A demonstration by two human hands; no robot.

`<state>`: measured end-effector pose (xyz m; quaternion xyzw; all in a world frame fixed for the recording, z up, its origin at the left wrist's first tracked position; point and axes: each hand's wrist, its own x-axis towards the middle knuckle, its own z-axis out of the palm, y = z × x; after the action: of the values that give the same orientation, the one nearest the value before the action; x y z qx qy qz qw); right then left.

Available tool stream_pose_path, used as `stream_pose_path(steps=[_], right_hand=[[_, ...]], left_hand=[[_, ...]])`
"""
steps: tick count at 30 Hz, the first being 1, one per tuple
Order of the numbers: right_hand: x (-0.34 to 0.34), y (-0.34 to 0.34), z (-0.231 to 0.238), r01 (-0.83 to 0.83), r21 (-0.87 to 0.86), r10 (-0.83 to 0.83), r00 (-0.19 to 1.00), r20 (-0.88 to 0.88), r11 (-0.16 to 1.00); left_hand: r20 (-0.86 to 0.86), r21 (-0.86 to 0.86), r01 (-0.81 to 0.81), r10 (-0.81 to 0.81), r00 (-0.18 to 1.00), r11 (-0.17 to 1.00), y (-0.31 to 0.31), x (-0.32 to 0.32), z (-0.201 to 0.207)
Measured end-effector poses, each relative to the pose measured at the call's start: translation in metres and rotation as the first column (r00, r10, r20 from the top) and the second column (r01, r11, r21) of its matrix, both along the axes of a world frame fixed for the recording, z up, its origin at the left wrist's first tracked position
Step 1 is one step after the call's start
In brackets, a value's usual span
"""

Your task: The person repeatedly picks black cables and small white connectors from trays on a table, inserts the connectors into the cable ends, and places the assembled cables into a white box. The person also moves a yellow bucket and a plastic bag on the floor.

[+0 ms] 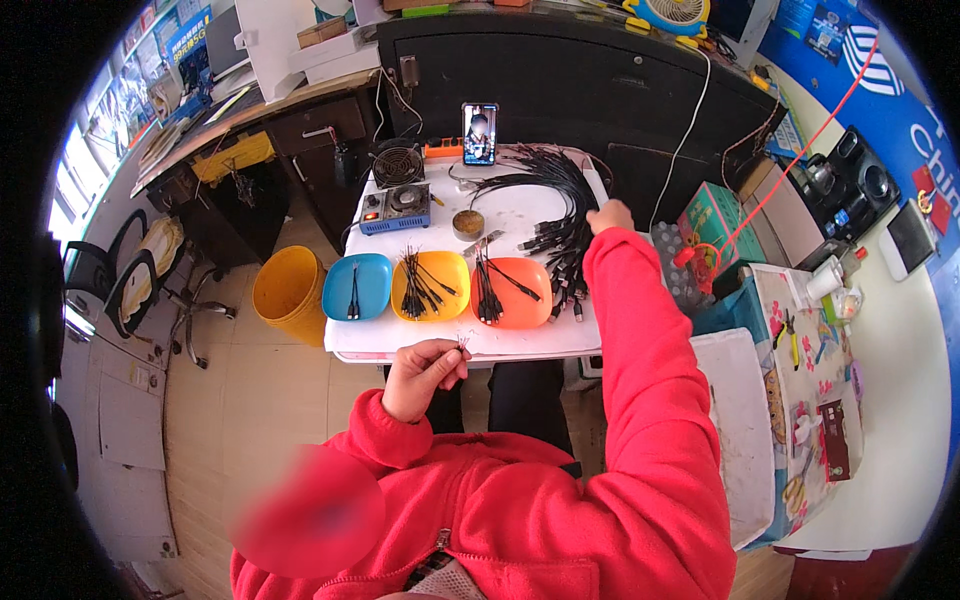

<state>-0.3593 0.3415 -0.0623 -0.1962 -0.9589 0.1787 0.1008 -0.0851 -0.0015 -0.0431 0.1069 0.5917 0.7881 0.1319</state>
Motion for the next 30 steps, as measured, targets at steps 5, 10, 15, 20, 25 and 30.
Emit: stream_pose_path(steps=[5,10,15,20,25,30], right_hand=[[0.052,-0.001,0.071,-0.484,-0.456,0.265,0.845,-0.464,0.747],[0.197,-0.076,0.1,-0.769,-0.298,0.591,0.63,-0.504,0.566],[0.312,-0.136,0.063,-0.858,-0.121,0.816,0.513,-0.265,0.5],[0.359,-0.122,0.035,-0.909,-0.073,0.904,0.395,0.163,0.41],[0.345,-0.105,0.048,-0.877,-0.35,0.932,0.36,-0.029,0.328],[0.306,-0.119,0.087,-0.625,-0.773,0.595,0.664,-0.453,0.108]], left_hand=[[0.035,0.141,-0.015,0.01,0.999,0.99,0.005,-0.003,0.006],[0.066,0.422,0.06,-0.097,0.993,0.905,0.016,-0.013,0.025],[-0.001,0.395,0.064,-0.069,0.998,0.917,0.005,-0.025,0.045],[-0.096,0.359,-0.095,0.139,0.986,0.929,-0.008,-0.015,0.053],[-0.19,0.359,0.017,0.055,0.98,0.933,-0.004,0.013,0.049],[-0.295,0.279,0.176,-0.09,0.951,0.944,0.0,0.039,0.046]])
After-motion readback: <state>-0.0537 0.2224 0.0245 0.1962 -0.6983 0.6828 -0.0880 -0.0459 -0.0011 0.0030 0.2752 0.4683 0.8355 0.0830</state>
